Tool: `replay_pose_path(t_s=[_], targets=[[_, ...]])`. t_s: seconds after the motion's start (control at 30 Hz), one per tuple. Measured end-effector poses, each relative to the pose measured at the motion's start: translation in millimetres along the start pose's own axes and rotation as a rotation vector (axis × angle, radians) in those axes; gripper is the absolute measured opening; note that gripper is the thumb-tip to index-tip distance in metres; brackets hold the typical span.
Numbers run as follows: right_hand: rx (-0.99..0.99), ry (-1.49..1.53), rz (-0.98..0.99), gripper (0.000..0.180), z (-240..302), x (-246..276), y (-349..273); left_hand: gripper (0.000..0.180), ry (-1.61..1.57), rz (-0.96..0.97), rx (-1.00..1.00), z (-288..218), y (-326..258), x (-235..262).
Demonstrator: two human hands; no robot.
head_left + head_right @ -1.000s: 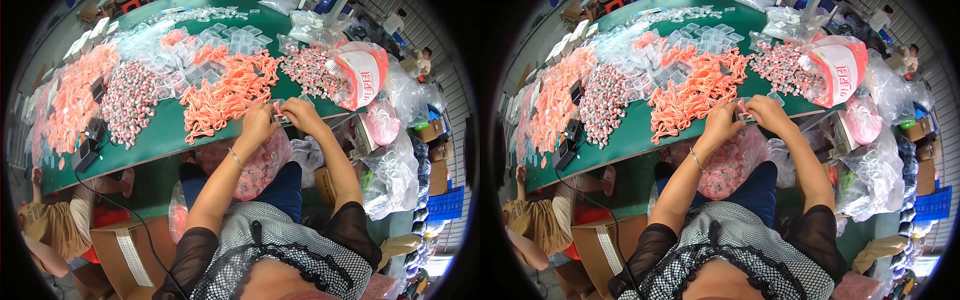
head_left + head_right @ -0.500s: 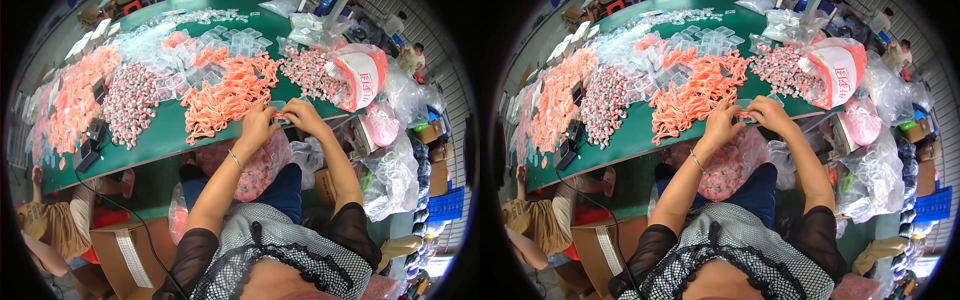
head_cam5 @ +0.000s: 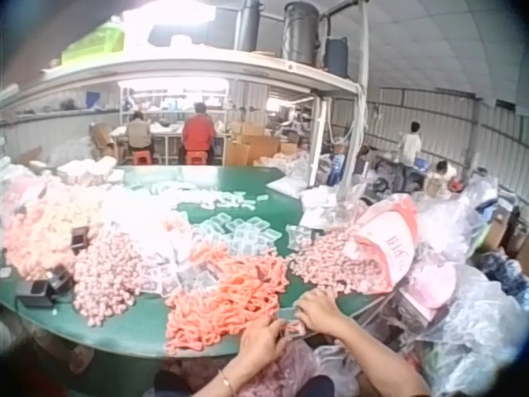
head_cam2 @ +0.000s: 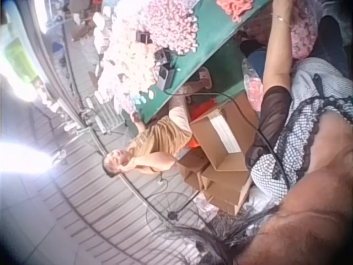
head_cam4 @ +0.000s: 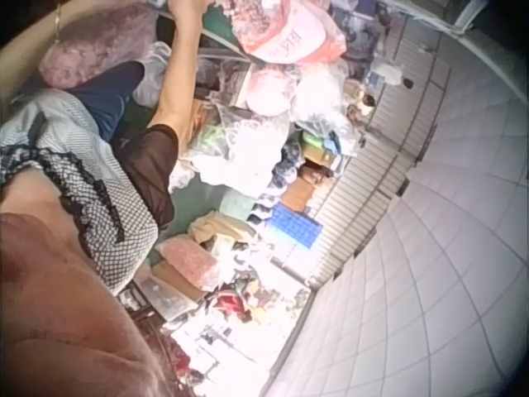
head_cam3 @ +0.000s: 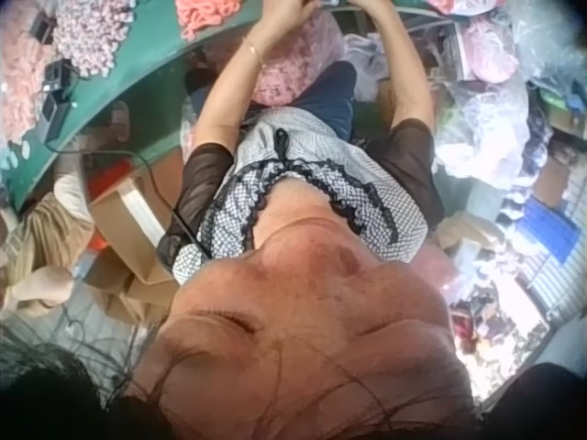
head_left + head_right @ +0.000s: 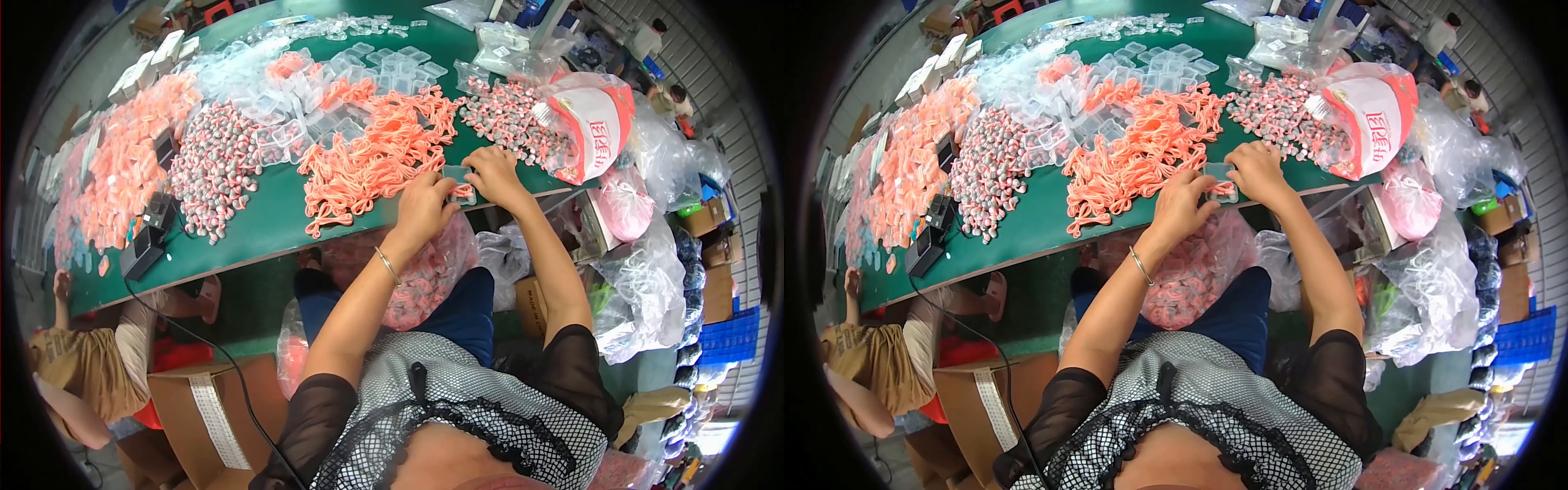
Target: Packaging small pink plastic components into small plastic bags at a workbench.
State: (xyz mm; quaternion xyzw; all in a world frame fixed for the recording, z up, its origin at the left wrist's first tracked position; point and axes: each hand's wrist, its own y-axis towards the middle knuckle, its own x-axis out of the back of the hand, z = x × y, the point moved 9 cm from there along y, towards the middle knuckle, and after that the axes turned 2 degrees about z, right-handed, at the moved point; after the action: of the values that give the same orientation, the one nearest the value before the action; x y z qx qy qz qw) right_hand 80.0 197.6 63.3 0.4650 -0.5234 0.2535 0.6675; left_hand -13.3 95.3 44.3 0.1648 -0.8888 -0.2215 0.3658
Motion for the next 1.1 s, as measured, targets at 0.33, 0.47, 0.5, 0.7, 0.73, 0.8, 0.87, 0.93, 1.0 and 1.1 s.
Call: replay_pose_path(t_s=[0.33, 0.47, 0.5, 0.7, 0.73, 0.8, 0.87, 0.93, 1.0, 1.1], targets=[[-0.081, 0.355, -0.231, 0.013, 15, 27, -17, 0.07, -0.007, -0.012, 0.058, -1, 0, 3], [-0.078, 0.354, -0.303, 0.014, 24, 31, -31, 0.069, 0.04, -0.068, 0.087, -4, -5, 7], [-0.066, 0.352, -0.325, 0.014, 28, 33, -34, 0.068, 0.083, -0.105, 0.086, -7, -8, 10], [-0.046, 0.303, -0.425, 0.017, 36, 34, -50, 0.051, 0.131, -0.129, 0.079, -11, -16, 15], [-0.046, 0.305, -0.426, 0.017, 37, 32, -52, 0.051, 0.134, -0.128, 0.079, -11, -16, 15], [-0.062, 0.321, -0.452, 0.017, 38, 30, -57, 0.041, 0.115, -0.106, 0.124, -7, -16, 13], [-0.062, 0.316, -0.458, 0.018, 39, 29, -59, 0.036, 0.082, -0.128, 0.118, -6, -16, 14], [-0.061, 0.312, -0.462, 0.018, 42, 29, -61, 0.03, 0.049, -0.152, 0.115, -3, -17, 15], [-0.064, 0.313, -0.47, 0.019, 43, 29, -62, 0.021, 0.058, -0.19, 0.123, 1, -15, 18], [-0.051, 0.304, -0.5, 0.019, 45, 28, -66, 0.016, 0.071, -0.2, 0.157, 2, -15, 16]])
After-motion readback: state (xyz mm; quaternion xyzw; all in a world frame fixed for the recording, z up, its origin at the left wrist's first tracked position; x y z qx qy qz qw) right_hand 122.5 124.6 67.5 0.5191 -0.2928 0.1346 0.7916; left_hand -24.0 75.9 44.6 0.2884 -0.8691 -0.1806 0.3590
